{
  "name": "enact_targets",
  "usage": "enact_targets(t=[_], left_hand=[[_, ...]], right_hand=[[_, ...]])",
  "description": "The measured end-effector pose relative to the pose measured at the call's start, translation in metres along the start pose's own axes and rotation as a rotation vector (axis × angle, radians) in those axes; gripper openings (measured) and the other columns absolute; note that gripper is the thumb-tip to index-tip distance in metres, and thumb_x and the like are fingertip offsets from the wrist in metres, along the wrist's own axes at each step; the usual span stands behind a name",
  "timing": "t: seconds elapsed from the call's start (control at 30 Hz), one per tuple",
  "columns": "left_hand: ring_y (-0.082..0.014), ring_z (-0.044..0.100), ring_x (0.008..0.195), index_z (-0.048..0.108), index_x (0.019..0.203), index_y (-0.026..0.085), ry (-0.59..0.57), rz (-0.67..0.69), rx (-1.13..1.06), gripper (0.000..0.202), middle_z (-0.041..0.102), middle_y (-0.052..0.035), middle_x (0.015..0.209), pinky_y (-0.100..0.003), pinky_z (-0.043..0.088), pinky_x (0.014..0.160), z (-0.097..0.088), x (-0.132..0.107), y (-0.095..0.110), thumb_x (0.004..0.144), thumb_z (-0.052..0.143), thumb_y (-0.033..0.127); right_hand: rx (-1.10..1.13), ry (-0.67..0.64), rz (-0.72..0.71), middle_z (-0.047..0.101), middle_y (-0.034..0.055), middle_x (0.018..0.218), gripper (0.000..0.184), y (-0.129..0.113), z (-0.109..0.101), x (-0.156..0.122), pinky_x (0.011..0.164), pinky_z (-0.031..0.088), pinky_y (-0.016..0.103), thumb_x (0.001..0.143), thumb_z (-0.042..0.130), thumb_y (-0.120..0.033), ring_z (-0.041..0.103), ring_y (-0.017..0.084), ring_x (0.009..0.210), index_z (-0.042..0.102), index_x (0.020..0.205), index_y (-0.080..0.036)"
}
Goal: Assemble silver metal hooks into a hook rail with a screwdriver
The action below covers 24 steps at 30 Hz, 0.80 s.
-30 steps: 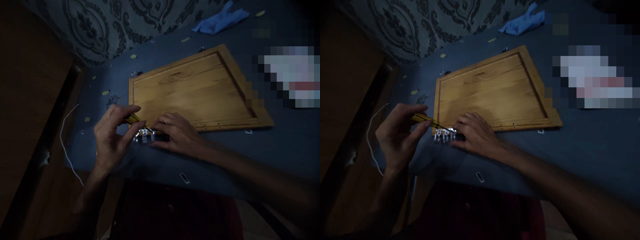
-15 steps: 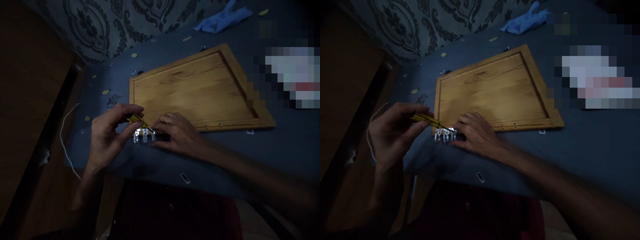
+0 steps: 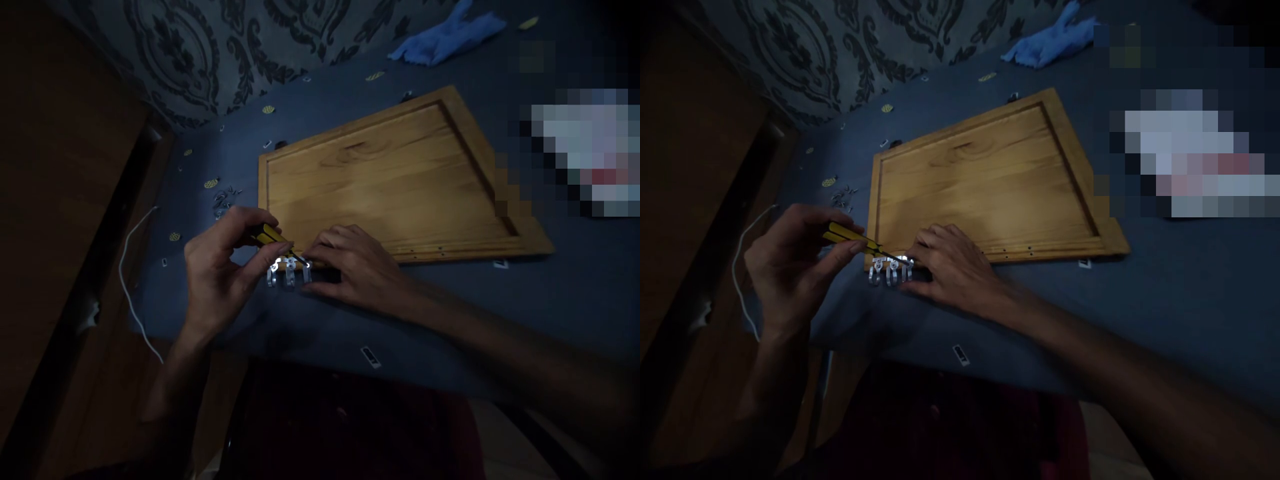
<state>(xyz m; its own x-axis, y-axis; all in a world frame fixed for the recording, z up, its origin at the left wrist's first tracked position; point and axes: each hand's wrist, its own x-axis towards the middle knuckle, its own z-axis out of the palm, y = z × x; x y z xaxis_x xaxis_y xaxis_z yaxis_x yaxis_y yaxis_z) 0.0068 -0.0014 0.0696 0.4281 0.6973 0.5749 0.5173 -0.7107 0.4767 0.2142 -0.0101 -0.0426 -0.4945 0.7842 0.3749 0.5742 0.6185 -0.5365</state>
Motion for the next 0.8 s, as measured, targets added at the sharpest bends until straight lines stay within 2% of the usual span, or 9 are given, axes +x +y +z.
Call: enact_targets(t=[0.1,0.3,0.53,0.8], left_hand=[[-0.0134,0.07,0.068,0.068,0.097,0.025,0.03,0.007,0.068,0.016,0.071,0.0033,0.081,-0.029,0.064,0.059,0.002,-0.002,0.006,0.089,0.081,0.031],[-0.0156,0.07,0.071,0.067,0.098,0.028,0.019,-0.058,0.089,0.022,0.071,0.0025,0.083,-0.033,0.064,0.063,0.002,-0.006,0.014,0.086,0.084,0.036],[-0.0113,0.069,0.076,0.068,0.101,0.025,0.008,-0.028,0.041,0.021,0.072,0.0035,0.087,-0.025,0.062,0.069,0.001,-0.005,0.01,0.087,0.083,0.028],[-0.0132,0.07,0.078,0.069,0.102,0.023,-0.036,-0.006,0.005,0.018,0.074,0.001,0.09,-0.027,0.062,0.07,-0.002,-0.002,0.009,0.089,0.081,0.026]], right_hand=[[-0.002,0.003,-0.005,0.068,0.0074,0.099,0.047,0.0,0.0,-0.001,0.082,0.038,0.039,0.092,0.068,-0.061,0.057,0.025,0.095,0.073,0.115,-0.02],[-0.002,0.018,-0.016,0.066,0.0074,0.098,0.054,0.001,0.0,-0.001,0.082,0.038,0.038,0.093,0.062,-0.066,0.056,0.024,0.092,0.072,0.118,-0.019],[-0.015,0.029,-0.026,0.068,0.0077,0.099,0.053,0.001,0.001,-0.001,0.082,0.038,0.038,0.094,0.062,-0.066,0.057,0.025,0.093,0.073,0.116,-0.019],[-0.026,0.038,-0.034,0.068,0.007,0.098,0.048,-0.001,0.0,-0.001,0.082,0.039,0.038,0.092,0.068,-0.061,0.057,0.024,0.092,0.073,0.113,-0.019]])
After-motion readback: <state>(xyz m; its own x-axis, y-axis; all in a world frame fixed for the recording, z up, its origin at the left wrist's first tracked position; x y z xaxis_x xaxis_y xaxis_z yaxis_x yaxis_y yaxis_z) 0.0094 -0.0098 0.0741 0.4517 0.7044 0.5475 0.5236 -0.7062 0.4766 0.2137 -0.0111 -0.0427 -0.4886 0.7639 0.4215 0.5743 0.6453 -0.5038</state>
